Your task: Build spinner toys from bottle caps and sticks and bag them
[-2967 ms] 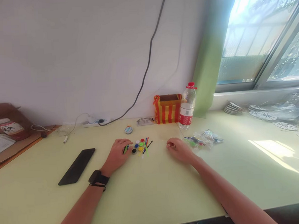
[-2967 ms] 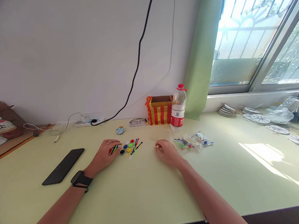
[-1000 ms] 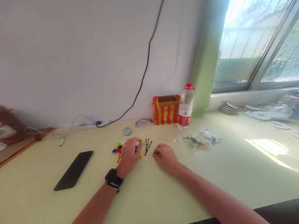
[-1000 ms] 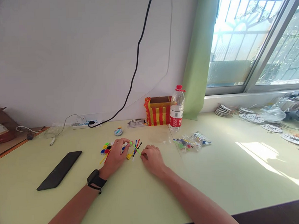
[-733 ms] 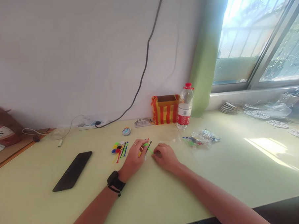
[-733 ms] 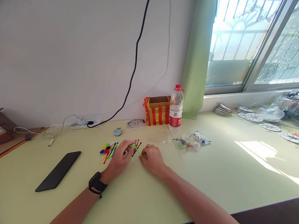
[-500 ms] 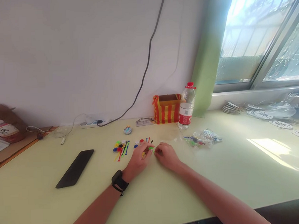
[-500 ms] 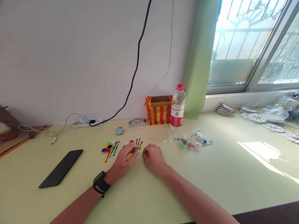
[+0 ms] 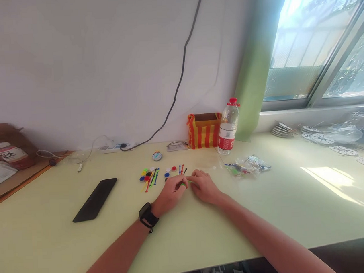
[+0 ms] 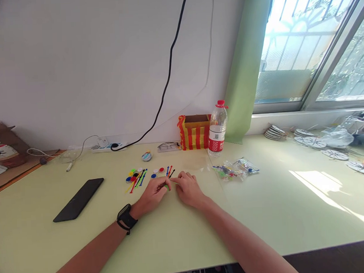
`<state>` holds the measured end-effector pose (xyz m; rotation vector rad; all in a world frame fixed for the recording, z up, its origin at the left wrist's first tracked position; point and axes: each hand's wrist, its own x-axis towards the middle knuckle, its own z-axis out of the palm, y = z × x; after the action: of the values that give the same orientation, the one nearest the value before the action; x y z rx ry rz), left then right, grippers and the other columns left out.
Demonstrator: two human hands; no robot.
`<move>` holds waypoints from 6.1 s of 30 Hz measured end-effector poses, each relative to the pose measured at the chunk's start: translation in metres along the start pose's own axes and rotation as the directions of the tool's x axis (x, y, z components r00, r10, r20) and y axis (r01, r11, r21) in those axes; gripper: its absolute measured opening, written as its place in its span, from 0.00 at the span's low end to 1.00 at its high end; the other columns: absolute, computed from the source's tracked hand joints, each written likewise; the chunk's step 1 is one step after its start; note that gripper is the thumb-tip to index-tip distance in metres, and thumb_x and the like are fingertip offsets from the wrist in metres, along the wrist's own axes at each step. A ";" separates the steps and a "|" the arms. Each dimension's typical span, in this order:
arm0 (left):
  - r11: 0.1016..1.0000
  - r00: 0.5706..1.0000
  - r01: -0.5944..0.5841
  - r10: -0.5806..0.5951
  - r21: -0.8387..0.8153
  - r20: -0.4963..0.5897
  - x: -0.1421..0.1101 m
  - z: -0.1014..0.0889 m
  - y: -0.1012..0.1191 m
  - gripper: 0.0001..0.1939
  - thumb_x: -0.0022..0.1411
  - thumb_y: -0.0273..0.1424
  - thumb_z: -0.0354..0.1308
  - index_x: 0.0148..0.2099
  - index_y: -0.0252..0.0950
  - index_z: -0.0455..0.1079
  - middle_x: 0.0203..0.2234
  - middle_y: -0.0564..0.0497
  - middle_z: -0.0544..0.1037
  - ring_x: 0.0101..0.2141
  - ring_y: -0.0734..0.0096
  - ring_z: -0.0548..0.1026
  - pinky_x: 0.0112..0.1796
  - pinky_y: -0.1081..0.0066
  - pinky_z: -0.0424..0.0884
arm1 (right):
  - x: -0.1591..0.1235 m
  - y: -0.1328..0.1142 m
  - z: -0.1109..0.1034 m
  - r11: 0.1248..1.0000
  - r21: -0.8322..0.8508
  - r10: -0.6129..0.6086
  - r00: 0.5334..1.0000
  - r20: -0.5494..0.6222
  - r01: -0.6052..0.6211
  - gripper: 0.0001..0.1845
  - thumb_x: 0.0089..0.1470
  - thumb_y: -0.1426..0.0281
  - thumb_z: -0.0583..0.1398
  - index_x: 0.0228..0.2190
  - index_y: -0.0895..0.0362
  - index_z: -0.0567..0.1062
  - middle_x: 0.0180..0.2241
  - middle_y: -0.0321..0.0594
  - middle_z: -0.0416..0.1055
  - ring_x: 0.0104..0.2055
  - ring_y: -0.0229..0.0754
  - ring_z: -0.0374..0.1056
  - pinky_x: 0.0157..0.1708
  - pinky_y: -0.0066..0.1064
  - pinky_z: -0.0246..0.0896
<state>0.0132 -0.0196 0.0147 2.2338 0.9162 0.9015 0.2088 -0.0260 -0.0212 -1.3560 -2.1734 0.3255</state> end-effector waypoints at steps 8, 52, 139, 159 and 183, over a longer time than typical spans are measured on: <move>0.997 0.999 -0.030 0.031 -0.066 0.014 -0.001 -0.003 0.004 0.12 0.60 0.24 0.44 0.27 0.37 0.64 0.22 0.53 0.67 0.26 0.69 0.64 0.32 0.67 0.58 | 0.001 0.000 0.001 0.998 0.058 0.007 0.998 -0.054 -0.004 0.15 0.60 0.76 0.60 0.47 0.51 0.77 0.43 0.41 0.73 0.46 0.45 0.68 0.45 0.35 0.57; 0.743 0.961 0.274 -0.242 -0.610 0.136 0.002 0.023 -0.007 0.23 0.56 0.35 0.73 0.52 0.36 0.75 0.45 0.43 0.82 0.46 0.55 0.82 0.51 0.57 0.77 | -0.025 0.008 -0.051 0.660 0.747 0.111 0.994 0.015 -0.085 0.12 0.60 0.62 0.61 0.44 0.53 0.76 0.39 0.41 0.75 0.43 0.44 0.72 0.40 0.35 0.69; 0.720 0.956 0.249 -0.289 -0.647 0.046 0.003 0.008 0.008 0.13 0.60 0.38 0.70 0.44 0.38 0.77 0.36 0.49 0.80 0.36 0.67 0.79 0.42 0.66 0.75 | -0.033 0.002 -0.030 0.714 0.692 0.166 0.986 -0.021 -0.105 0.30 0.64 0.56 0.58 0.64 0.47 0.60 0.37 0.36 0.67 0.28 0.36 0.61 0.28 0.30 0.61; 0.700 0.961 0.263 -0.247 -0.664 0.120 0.000 0.013 0.005 0.13 0.61 0.35 0.70 0.45 0.36 0.75 0.41 0.47 0.82 0.42 0.61 0.82 0.49 0.60 0.77 | -0.029 -0.013 -0.047 0.620 0.750 0.156 0.973 0.170 -0.230 0.22 0.63 0.48 0.57 0.33 0.54 0.69 0.24 0.30 0.61 0.25 0.36 0.55 0.26 0.29 0.49; 0.865 0.922 0.277 -0.118 0.418 -0.369 0.007 -0.026 -0.037 0.16 0.63 0.35 0.60 0.52 0.42 0.72 0.51 0.47 0.77 0.46 0.56 0.77 0.46 0.59 0.73 | -0.032 0.015 -0.040 0.990 0.140 0.016 0.999 -0.033 -0.011 0.10 0.54 0.78 0.58 0.37 0.54 0.74 0.31 0.35 0.69 0.32 0.40 0.65 0.32 0.30 0.58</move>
<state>-0.0167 0.0138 0.0077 2.3412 1.6438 1.0668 0.2542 -0.0510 -0.0061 -1.2896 -2.0728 0.4480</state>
